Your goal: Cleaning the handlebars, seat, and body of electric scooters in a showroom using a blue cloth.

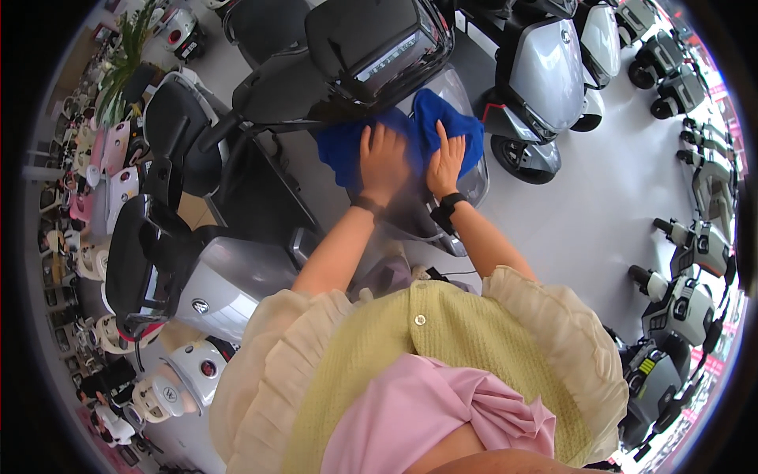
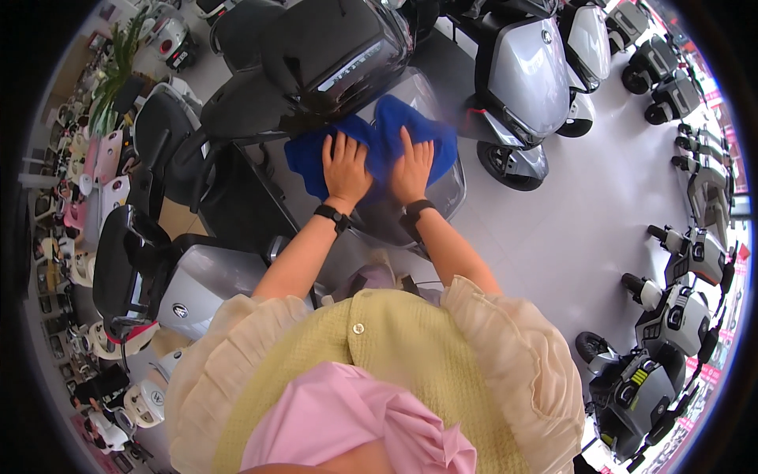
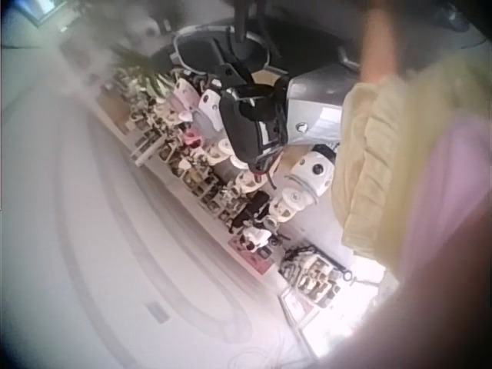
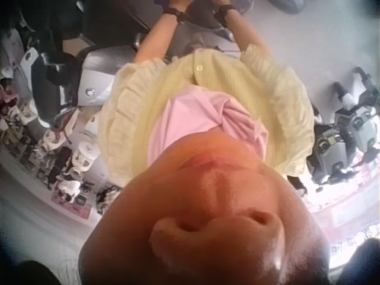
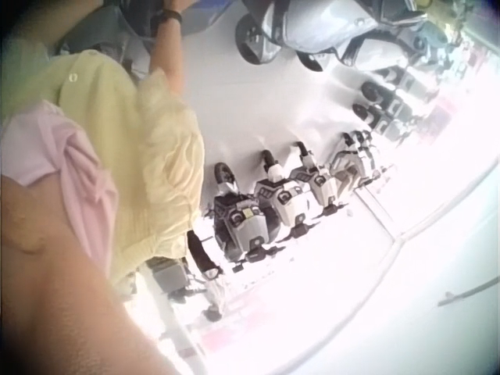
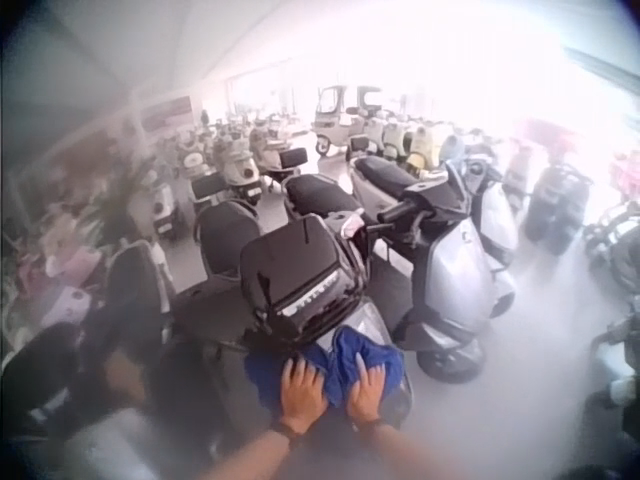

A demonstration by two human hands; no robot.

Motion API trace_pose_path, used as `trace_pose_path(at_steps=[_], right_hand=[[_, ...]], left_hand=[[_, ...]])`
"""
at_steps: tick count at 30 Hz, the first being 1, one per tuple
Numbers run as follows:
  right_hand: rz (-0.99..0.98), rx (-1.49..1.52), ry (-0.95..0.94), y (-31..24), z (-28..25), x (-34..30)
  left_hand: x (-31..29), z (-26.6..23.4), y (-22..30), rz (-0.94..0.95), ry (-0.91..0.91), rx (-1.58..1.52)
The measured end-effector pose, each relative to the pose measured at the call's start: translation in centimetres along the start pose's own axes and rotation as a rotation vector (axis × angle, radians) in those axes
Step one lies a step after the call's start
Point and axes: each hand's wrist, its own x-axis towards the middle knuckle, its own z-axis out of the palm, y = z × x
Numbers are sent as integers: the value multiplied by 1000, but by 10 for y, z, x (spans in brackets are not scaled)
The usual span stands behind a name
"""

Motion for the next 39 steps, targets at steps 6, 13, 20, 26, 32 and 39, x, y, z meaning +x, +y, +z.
trace_pose_path(at_steps=[6,13,20,26,32,39], right_hand=[[92,-78,101,15,16,6],[92,13,-72,58,26,104],[179,343,-251,113,43,152],[229,316,-259,159,57,116],[217,257,-182,177,24,40],[742,-175,-184,230,32,-126]], left_hand=[[-1,-8,1,114,-194,-135],[57,4,17,163,-61,-97],[97,26,49,48,-78,137],[105,38,59,144,-78,164],[88,60,89,333,-233,112],[6,84,125,518,-329,11]])
